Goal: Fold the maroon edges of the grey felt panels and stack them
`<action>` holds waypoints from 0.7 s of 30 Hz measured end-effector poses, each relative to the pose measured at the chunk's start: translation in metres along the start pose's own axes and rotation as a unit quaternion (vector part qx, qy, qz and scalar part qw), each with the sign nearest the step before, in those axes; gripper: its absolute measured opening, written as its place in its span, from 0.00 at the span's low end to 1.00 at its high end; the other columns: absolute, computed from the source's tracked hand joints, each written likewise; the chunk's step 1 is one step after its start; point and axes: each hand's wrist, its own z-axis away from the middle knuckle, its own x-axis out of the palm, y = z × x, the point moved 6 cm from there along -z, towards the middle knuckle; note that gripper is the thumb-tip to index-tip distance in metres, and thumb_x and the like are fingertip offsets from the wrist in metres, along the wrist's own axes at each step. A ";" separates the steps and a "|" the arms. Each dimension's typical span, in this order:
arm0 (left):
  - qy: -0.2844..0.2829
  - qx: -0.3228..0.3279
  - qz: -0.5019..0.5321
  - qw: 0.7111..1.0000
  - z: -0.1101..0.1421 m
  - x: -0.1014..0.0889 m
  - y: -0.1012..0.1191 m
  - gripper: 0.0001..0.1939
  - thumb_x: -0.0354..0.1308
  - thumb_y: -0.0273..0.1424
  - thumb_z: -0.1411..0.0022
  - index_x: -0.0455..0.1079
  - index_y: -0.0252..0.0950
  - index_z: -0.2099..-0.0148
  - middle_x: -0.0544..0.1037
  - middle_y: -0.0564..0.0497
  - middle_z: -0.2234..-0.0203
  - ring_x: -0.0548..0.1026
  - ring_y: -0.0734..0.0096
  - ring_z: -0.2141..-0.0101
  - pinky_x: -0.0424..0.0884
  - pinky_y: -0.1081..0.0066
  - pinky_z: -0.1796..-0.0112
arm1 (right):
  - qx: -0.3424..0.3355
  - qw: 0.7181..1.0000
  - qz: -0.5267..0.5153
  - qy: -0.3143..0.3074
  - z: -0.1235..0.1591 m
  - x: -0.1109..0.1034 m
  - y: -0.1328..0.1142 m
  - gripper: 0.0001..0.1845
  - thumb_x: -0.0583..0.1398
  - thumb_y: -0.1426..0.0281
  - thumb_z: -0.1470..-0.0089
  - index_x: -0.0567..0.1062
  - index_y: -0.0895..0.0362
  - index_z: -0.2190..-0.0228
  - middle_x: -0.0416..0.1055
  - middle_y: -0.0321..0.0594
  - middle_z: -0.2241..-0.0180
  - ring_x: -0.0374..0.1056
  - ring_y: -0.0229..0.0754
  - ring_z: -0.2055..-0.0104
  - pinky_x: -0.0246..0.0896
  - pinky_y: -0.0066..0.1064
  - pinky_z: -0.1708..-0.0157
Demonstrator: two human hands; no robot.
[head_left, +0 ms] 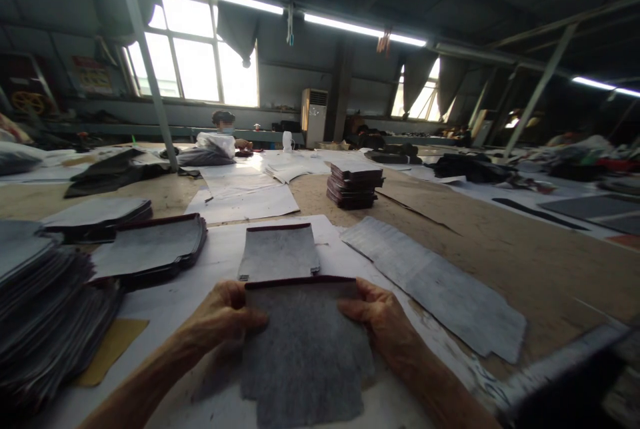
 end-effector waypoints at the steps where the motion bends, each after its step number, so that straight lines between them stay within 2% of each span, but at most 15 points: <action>1: 0.015 0.011 -0.007 1.000 0.000 -0.001 0.002 0.11 0.64 0.33 0.60 0.74 0.30 0.73 0.73 0.50 0.80 0.69 0.69 0.76 0.66 0.71 0.72 | -0.008 1.000 0.008 -0.002 0.000 0.000 -0.002 0.13 0.63 0.73 0.63 0.74 0.59 0.69 0.72 0.37 0.74 0.66 0.37 0.74 0.60 0.29 0.71; 3: 0.058 0.047 -0.016 0.997 0.001 -0.005 0.009 0.09 0.64 0.32 0.59 0.75 0.32 0.74 0.73 0.50 0.79 0.69 0.70 0.75 0.65 0.73 0.72 | -0.027 0.999 0.028 -0.003 0.001 -0.001 -0.007 0.09 0.64 0.74 0.65 0.75 0.59 0.74 0.71 0.36 0.76 0.64 0.35 0.74 0.58 0.26 0.72; 5: 0.109 0.113 -0.044 0.987 0.004 -0.011 0.021 0.07 0.62 0.32 0.56 0.76 0.33 0.74 0.74 0.50 0.77 0.70 0.70 0.73 0.65 0.74 0.72 | -0.053 0.997 0.047 -0.001 0.002 -0.001 -0.012 0.05 0.65 0.73 0.65 0.76 0.59 0.79 0.71 0.37 0.74 0.64 0.35 0.72 0.58 0.24 0.72; 9: 0.173 0.276 -0.160 0.932 0.020 -0.012 0.043 0.04 0.60 0.27 0.51 0.77 0.38 0.73 0.75 0.51 0.74 0.72 0.71 0.73 0.68 0.75 0.71 | -0.126 0.990 0.061 0.011 0.004 -0.001 -0.023 0.02 0.63 0.72 0.63 0.75 0.57 0.83 0.70 0.38 0.67 0.64 0.38 0.67 0.59 0.26 0.70; 11: 0.179 0.342 -0.219 0.896 0.030 -0.008 0.049 0.07 0.58 0.24 0.50 0.76 0.40 0.71 0.76 0.52 0.73 0.73 0.72 0.71 0.69 0.76 0.70 | -0.159 0.985 0.062 0.017 0.006 -0.002 -0.026 0.04 0.61 0.75 0.64 0.74 0.56 0.85 0.70 0.38 0.67 0.64 0.38 0.66 0.59 0.27 0.67; 15: 0.173 0.479 -0.320 0.799 0.050 0.004 0.060 0.13 0.55 0.19 0.47 0.74 0.41 0.64 0.75 0.53 0.70 0.73 0.73 0.68 0.70 0.75 0.67 | -0.200 0.978 0.050 0.020 0.006 -0.006 -0.026 0.10 0.57 0.81 0.66 0.73 0.55 0.87 0.70 0.36 0.68 0.63 0.38 0.64 0.58 0.28 0.64; 17: 0.170 0.509 -0.359 0.764 0.056 0.009 0.064 0.14 0.53 0.18 0.46 0.73 0.40 0.62 0.75 0.52 0.69 0.72 0.72 0.67 0.70 0.74 0.66 | -0.208 0.977 0.036 0.019 0.005 -0.007 -0.025 0.11 0.56 0.81 0.66 0.72 0.55 0.87 0.70 0.35 0.68 0.63 0.37 0.65 0.57 0.29 0.64; 21: 0.168 0.521 -0.409 0.730 0.064 0.014 0.066 0.15 0.52 0.19 0.44 0.71 0.40 0.59 0.75 0.51 0.67 0.72 0.70 0.65 0.70 0.73 0.66 | -0.212 0.977 -0.008 0.008 0.006 -0.005 -0.028 0.08 0.58 0.80 0.66 0.72 0.56 0.87 0.70 0.35 0.70 0.63 0.38 0.65 0.56 0.29 0.63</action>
